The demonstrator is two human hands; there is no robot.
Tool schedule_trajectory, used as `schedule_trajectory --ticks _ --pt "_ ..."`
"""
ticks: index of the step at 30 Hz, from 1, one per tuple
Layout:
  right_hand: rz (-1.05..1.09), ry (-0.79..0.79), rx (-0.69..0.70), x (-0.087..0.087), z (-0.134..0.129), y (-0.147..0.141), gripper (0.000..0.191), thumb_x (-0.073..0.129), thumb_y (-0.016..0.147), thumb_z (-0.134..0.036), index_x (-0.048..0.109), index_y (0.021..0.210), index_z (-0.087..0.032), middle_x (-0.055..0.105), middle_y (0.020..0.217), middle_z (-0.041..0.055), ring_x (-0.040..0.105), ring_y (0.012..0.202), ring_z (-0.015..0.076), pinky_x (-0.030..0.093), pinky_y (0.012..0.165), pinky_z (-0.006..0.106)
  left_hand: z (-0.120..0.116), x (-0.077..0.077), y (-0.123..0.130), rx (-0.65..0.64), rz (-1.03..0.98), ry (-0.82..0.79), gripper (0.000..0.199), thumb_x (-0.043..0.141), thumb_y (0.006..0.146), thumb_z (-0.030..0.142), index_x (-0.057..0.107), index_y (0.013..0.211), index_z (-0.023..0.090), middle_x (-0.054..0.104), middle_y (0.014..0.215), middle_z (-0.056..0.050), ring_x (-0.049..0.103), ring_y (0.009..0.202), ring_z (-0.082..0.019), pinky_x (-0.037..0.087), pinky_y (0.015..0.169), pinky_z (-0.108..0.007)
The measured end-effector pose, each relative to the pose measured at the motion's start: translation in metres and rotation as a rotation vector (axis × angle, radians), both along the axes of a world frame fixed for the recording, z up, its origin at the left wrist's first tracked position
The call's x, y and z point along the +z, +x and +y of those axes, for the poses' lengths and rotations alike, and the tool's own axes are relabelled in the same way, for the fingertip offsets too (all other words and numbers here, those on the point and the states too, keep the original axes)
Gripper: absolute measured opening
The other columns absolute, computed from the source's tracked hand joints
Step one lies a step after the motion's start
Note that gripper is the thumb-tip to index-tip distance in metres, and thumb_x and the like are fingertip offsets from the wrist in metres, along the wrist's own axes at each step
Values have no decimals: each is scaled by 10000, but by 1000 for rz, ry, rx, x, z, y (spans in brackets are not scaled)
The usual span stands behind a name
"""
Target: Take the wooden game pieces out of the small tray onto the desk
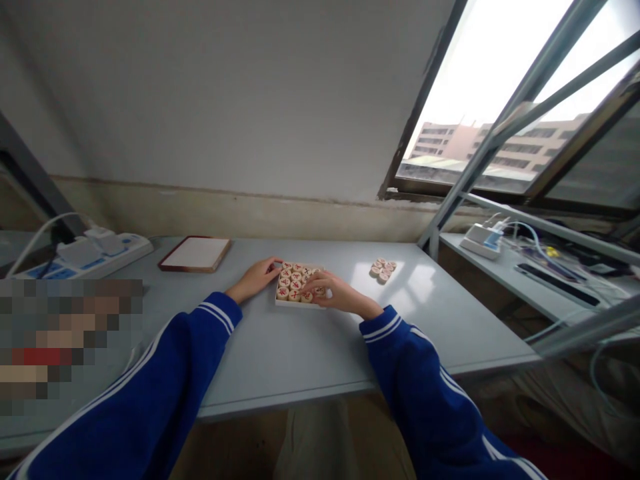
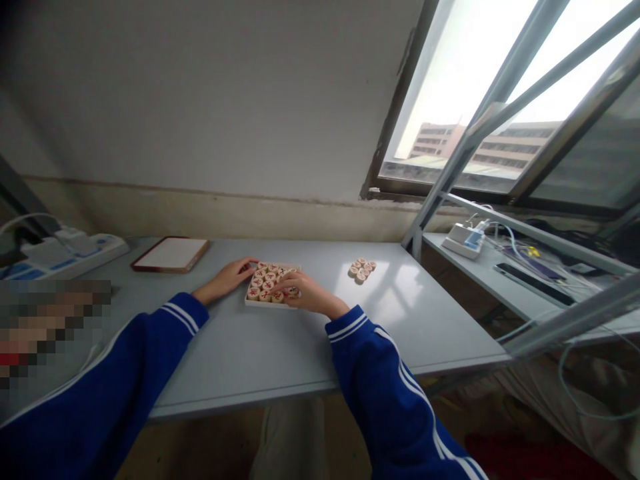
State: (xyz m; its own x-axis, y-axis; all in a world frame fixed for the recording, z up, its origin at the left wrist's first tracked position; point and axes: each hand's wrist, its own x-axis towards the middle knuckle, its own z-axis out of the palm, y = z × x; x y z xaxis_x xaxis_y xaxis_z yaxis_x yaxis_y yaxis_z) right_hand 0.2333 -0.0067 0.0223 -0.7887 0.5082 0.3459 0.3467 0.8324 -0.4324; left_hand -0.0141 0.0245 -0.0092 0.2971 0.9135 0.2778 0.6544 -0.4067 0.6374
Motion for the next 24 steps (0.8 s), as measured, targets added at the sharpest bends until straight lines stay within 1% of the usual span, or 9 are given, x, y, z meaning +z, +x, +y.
schedule_trajectory --ticks 3,6,10,13,15,17,20,22,24 --pt "-22 -21 22 2 1 1 271 617 748 -157 619 1006 -240 570 1017 38 486 993 160 334 932 349 -1 1 0 -4 1 -1 402 393 798 389 542 1072 136 613 850 -62 544 735 -166 416 685 -274" --pt "-40 2 -36 1 0 -1 262 656 724 -193 630 979 -242 556 1024 42 468 1008 173 339 924 349 -1 2 1 -13 4 -9 404 390 798 393 543 1077 144 618 871 -64 551 753 -169 418 696 -276" --pt "-33 45 -105 0 -2 -4 239 691 691 -227 635 923 -226 543 994 41 468 971 170 363 886 326 -1 3 1 -12 13 -3 413 388 797 399 547 1077 141 617 833 -60 553 733 -170 418 681 -275" --pt "-2 103 -165 4 0 4 244 697 681 -294 618 899 -217 534 978 37 470 952 168 360 874 325 -1 3 1 -6 28 6 414 382 800 402 548 1073 138 609 798 -55 549 716 -169 413 671 -275" --pt "-2 165 -295 8 4 16 229 672 705 -325 604 894 -216 532 972 38 473 942 171 355 867 333 -1 2 0 -6 35 9 408 379 804 402 548 1072 144 607 796 -52 550 722 -169 410 677 -275" --pt "-55 232 -514 9 8 33 191 640 729 -337 601 874 -219 531 977 44 468 937 190 353 846 354 -1 1 0 -9 36 8 403 378 807 403 546 1073 152 608 806 -50 554 736 -169 409 687 -273" --pt "-233 289 -863 5 14 61 138 612 735 -334 611 802 -214 529 990 61 449 949 237 337 819 405 0 1 0 -9 37 3 404 373 809 404 541 1079 155 612 815 -51 558 748 -170 410 690 -270" --pt "-343 275 -999 0 16 77 123 586 743 -320 616 789 -211 530 993 70 438 957 251 322 816 423 0 1 0 -5 46 6 411 368 809 406 540 1082 152 616 816 -53 557 744 -171 410 687 -270" --pt "-396 226 -1067 -4 16 89 138 553 756 -322 620 813 -215 526 1004 76 430 969 255 323 805 417 -1 2 1 1 52 12 419 364 807 408 542 1081 146 620 840 -61 555 749 -175 412 692 -275"
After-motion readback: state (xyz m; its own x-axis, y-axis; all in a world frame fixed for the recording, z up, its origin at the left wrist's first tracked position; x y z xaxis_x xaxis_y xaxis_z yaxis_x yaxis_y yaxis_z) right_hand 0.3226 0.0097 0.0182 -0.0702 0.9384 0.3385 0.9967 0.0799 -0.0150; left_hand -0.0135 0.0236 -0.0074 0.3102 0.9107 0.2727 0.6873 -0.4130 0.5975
